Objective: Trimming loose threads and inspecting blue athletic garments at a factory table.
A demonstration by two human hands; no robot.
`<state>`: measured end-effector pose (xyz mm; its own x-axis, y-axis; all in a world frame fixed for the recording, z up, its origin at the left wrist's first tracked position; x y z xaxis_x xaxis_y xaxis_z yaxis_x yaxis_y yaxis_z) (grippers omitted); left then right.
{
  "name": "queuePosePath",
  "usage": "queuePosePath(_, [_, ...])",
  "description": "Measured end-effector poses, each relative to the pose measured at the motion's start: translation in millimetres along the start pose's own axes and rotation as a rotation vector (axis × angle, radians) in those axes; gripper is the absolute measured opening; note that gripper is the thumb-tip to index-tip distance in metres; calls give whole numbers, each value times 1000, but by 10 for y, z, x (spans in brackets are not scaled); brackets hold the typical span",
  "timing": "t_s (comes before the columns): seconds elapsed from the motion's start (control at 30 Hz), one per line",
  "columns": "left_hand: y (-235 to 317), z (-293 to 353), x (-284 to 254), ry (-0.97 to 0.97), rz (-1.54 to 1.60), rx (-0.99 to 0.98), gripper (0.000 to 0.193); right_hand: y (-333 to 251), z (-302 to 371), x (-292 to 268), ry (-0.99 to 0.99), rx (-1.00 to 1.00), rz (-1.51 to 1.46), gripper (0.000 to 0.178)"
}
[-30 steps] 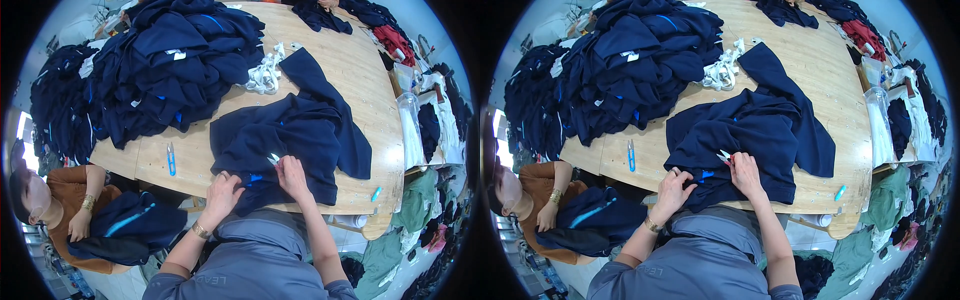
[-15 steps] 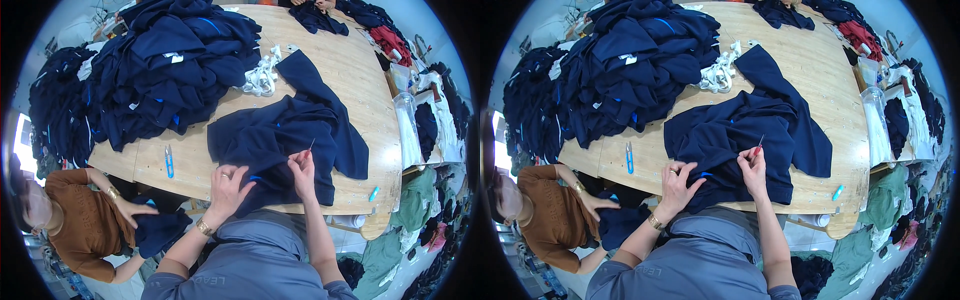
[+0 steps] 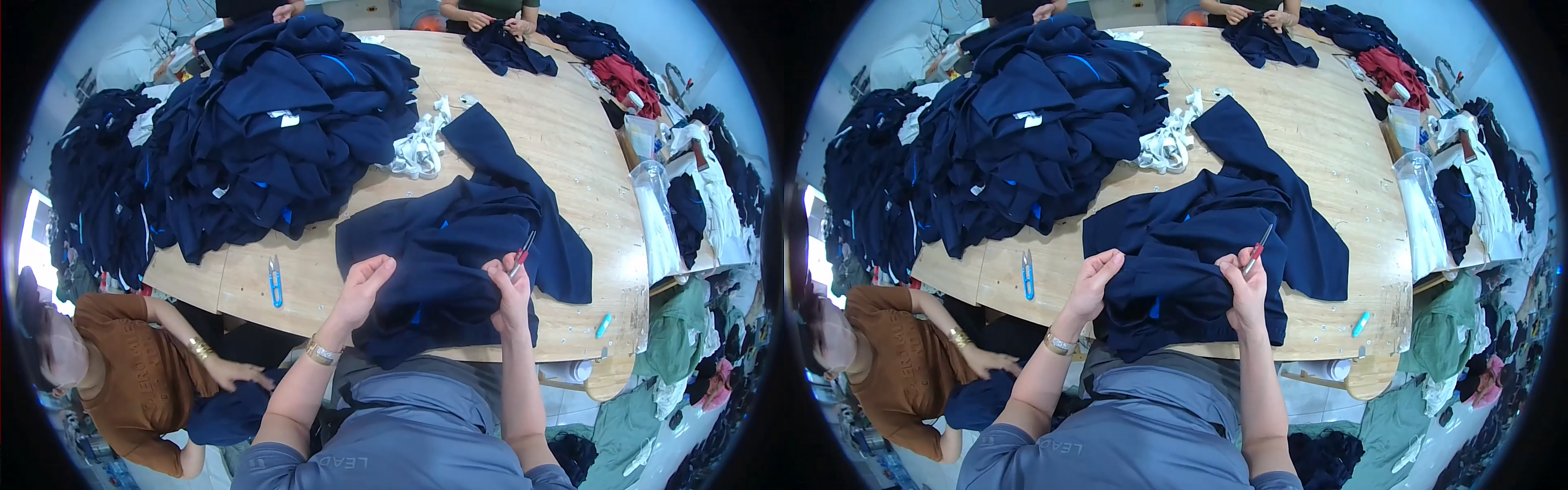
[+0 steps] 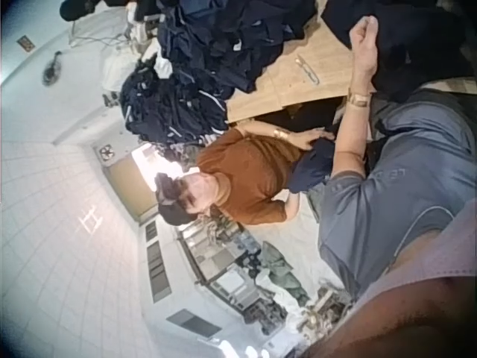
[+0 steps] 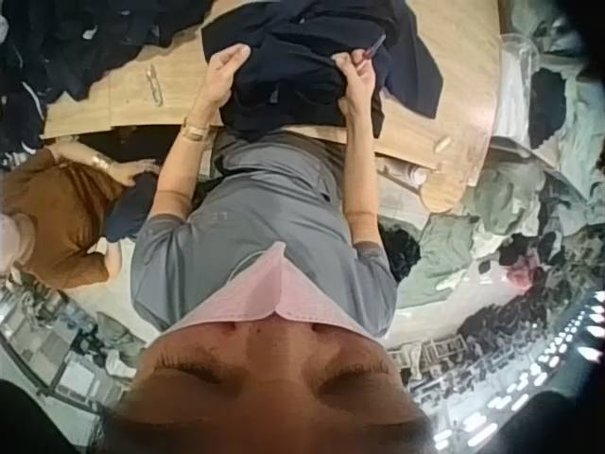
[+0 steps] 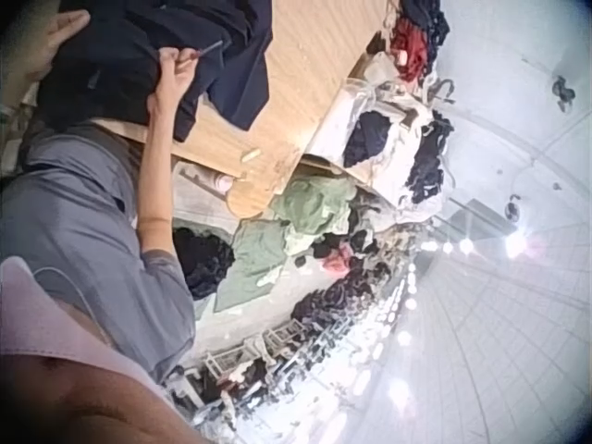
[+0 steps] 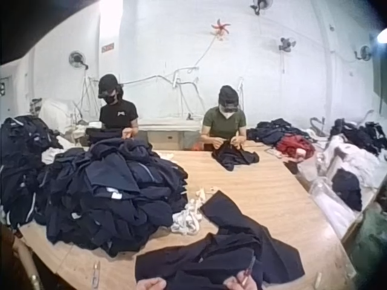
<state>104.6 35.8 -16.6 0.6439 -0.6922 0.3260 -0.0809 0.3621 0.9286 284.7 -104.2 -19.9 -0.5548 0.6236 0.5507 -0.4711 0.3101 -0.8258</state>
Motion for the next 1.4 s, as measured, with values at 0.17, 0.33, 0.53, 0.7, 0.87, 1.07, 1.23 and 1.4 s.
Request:
queuePosePath(0.17, [63,4,-29,-26,47,1,20,5,0,50,-22,-25,57,24])
queuePosePath(0.33, [148,-12,-82,2,-95,26,21,48,4,38,-69,-34,62,26])
queuePosePath(0.53, [736,170,-486,488,-656,391,17,23,-177,-292,79,-205,458,25])
queuePosePath(0.7, [1128,540,-1029,1085,-1036,526,13,-206,-376,-874,383,-490,846,29])
queuePosePath(0.87, [1023,483,-937,957,-971,621,12,-187,-481,-828,371,-502,1004,38])
queuePosePath(1.07, [547,-160,-302,459,-684,454,14,-29,308,399,-163,-786,1101,17])
queuePosePath(1.23, [160,-527,32,260,-646,282,20,201,1146,886,-817,-239,758,21])
queuePosePath(1.4, [65,-489,237,128,-873,234,27,157,732,-14,-173,-273,1003,15])
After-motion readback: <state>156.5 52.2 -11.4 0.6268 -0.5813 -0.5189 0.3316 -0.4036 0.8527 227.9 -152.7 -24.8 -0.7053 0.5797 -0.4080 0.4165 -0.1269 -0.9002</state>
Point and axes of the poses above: each hand's wrist, its own z-axis away from the middle knuckle, its own x-axis out of the palm, y = z × x, the point moved 6 cm from there along -z, towards the middle knuckle, and after that the axes turned 2 degrees about -x, right-handed, at the moved point
